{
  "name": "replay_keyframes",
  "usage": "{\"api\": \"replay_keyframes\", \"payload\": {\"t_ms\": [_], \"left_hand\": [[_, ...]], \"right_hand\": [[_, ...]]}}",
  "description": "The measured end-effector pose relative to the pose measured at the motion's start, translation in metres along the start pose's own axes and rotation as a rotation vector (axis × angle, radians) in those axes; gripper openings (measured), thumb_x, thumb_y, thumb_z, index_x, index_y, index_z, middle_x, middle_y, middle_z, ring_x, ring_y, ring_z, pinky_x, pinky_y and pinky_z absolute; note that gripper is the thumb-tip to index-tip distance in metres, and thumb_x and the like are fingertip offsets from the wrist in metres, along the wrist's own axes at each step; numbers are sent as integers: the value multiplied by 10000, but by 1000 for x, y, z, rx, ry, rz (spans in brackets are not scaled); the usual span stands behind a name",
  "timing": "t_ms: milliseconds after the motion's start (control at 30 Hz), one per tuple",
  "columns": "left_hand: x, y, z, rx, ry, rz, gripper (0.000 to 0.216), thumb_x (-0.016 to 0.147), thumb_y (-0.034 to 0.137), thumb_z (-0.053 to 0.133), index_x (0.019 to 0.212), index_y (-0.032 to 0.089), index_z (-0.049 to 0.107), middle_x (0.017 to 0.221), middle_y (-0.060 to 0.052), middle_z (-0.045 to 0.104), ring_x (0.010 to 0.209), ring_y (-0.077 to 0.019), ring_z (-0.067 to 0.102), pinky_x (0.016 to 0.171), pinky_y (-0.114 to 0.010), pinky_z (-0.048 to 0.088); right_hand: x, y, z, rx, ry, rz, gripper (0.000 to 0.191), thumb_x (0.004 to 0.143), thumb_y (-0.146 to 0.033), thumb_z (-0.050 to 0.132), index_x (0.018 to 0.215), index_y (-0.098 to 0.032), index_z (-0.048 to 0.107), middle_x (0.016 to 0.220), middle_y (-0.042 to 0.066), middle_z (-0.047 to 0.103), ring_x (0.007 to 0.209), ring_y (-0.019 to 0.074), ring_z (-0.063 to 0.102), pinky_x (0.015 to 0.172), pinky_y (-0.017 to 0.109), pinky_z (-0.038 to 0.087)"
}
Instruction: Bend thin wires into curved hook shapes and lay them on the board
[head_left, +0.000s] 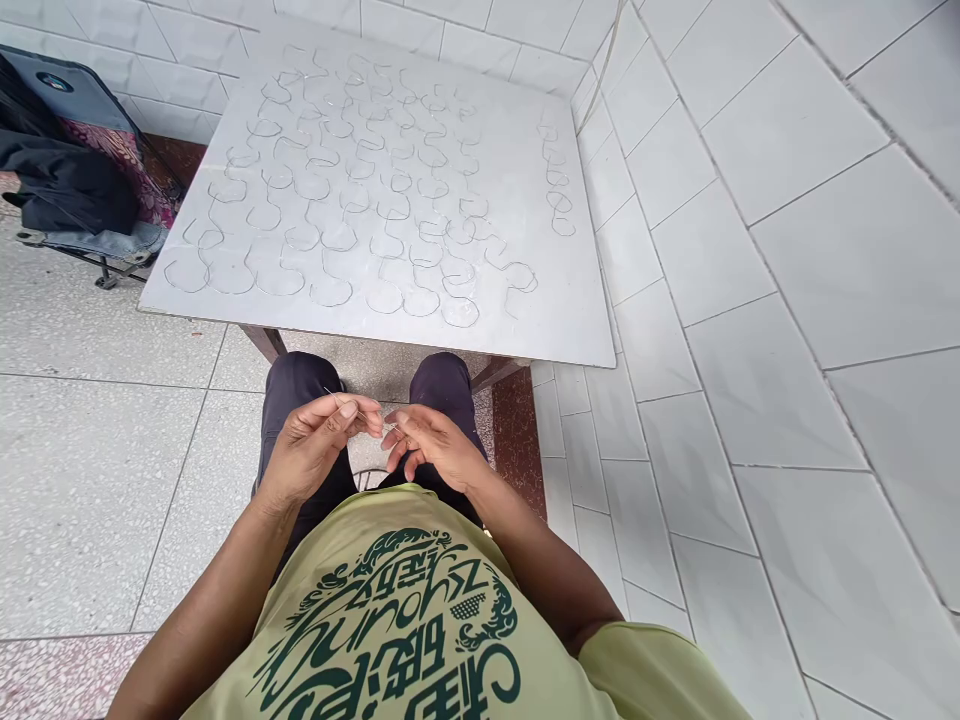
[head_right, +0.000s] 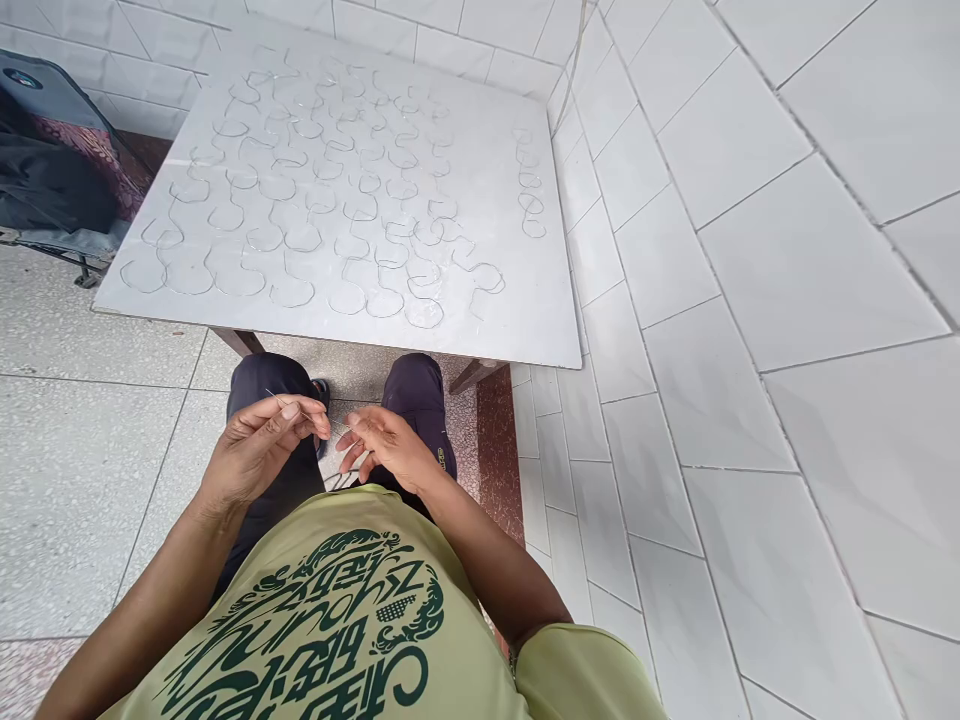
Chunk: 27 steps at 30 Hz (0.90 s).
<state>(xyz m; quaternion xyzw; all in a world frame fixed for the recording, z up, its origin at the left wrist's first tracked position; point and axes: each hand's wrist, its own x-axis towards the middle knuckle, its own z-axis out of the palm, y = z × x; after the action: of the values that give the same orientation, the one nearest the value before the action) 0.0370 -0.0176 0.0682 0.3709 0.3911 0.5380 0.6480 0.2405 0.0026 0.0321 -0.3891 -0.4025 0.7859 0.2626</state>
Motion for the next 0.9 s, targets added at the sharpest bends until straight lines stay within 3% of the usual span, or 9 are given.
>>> {"api": "replay_keyframes", "payload": {"t_ms": [67, 167, 300, 400, 500, 667, 900], "left_hand": [[-1, -1, -1, -1, -34, 3, 252, 939, 387, 738, 1021, 168, 835, 859, -103, 767, 787, -206, 708, 783, -362, 574], [-2, -1, -4, 3, -42, -22, 268, 943, 390, 731, 1050, 165, 828, 899, -118, 777, 784, -220, 716, 721, -363, 588], [-1, -4, -4, 38, 82, -72, 297, 929, 398, 748, 1085, 153, 808, 1013, -133, 782, 742, -194, 699, 592, -304, 575], [-1, -8, 3, 88, 197, -74, 324, 939, 412, 736, 1133, 156, 782, 1045, -113, 779, 714, -153, 671, 601, -279, 578], [-5, -10, 14, 232, 239, -84, 390, 936, 440, 733, 1184, 141, 754, 1022, -101, 782, 715, -151, 677, 633, -283, 597], [-13, -16, 26, 438, 284, -100, 494, 968, 494, 654, 1297, 128, 686, 901, -66, 772, 611, -148, 666, 540, -271, 579], [-13, -24, 16, 791, 235, -53, 472, 1040, 364, 452, 1405, 107, 605, 746, -9, 729, 496, -125, 639, 520, -255, 558]], "right_hand": [[2, 2, 2, 80, -66, 9, 470, 906, -585, 727, 1118, -187, 593, 755, -20, 653, 523, 122, 631, 423, 206, 448], [2, 4, 6, 31, 42, -99, 388, 920, -527, 713, 1076, -182, 626, 642, -65, 583, 427, 86, 512, 380, 196, 372], [0, 4, 9, -345, 322, -354, 279, 1015, -448, 581, 1083, -190, 662, 652, -39, 596, 474, 96, 524, 463, 224, 412], [0, 5, 11, -653, 484, -540, 231, 1047, -353, 531, 1135, -197, 677, 732, 1, 666, 572, 121, 603, 602, 254, 487], [2, 8, 12, -817, 572, -672, 225, 1056, -284, 506, 1170, -190, 676, 832, 36, 733, 646, 143, 672, 674, 266, 525], [6, 9, 13, -907, 623, -775, 227, 1063, -224, 485, 1192, -184, 667, 960, 62, 784, 725, 157, 736, 738, 267, 571], [6, 11, 15, -967, 583, -815, 257, 1066, -198, 460, 1209, -186, 674, 1060, 83, 800, 870, 183, 783, 819, 280, 612]]}}
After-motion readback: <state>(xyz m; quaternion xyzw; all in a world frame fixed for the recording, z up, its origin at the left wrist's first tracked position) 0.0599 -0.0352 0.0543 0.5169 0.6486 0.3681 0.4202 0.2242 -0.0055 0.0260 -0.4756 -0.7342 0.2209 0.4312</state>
